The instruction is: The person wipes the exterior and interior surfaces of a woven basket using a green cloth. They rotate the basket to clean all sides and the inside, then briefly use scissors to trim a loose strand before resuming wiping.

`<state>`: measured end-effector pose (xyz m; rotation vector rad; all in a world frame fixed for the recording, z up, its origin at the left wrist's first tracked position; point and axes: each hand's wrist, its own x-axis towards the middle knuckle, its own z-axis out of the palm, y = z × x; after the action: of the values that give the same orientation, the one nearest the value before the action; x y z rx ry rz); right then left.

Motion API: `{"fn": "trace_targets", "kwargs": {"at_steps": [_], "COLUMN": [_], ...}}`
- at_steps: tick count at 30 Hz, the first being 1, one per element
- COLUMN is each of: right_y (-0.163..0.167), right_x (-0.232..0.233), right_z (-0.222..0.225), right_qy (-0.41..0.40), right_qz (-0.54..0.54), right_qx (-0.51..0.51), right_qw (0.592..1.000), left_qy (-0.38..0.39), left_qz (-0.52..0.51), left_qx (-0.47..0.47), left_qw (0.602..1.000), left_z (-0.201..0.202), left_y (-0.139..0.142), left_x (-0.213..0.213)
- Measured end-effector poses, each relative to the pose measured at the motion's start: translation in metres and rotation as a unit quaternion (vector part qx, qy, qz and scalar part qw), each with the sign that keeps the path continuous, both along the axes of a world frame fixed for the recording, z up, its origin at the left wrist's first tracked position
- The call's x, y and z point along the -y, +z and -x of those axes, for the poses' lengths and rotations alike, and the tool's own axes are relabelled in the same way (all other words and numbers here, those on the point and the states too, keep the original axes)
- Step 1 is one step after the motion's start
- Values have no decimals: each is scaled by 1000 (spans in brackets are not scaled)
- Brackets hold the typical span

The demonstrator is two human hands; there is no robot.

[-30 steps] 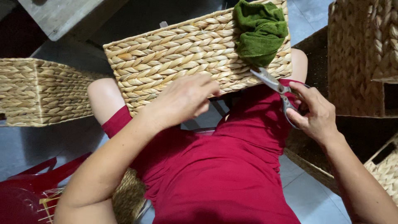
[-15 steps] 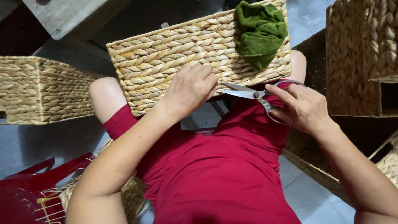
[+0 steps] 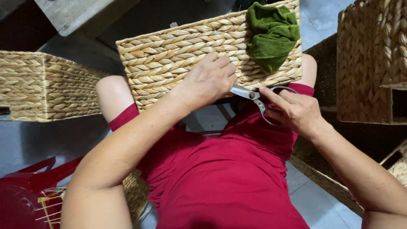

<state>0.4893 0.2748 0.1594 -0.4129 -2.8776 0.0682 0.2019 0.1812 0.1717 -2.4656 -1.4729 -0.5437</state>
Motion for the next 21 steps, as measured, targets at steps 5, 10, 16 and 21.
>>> {"fn": "trace_targets", "kwargs": {"at_steps": [5,10,16,21], "right_y": [-6,-15,-32,-55], "right_x": [5,11,19,18], "right_z": [-3,-6,-29,-54], "right_qy": [4,19,15,-129], "right_qz": [30,59,178,258], "right_qx": [-24,-23,-54,-123], "right_qw": [999,998,982,949], "left_qy": [13,55,-10,58], "left_qz": [-13,-61,87,43], "left_qx": [39,48,257,159], "left_qw": [999,995,963,985], "left_z": [4,14,0,-28], "left_y": [-6,0,14,-15], "left_x": [4,4,46,78]}}
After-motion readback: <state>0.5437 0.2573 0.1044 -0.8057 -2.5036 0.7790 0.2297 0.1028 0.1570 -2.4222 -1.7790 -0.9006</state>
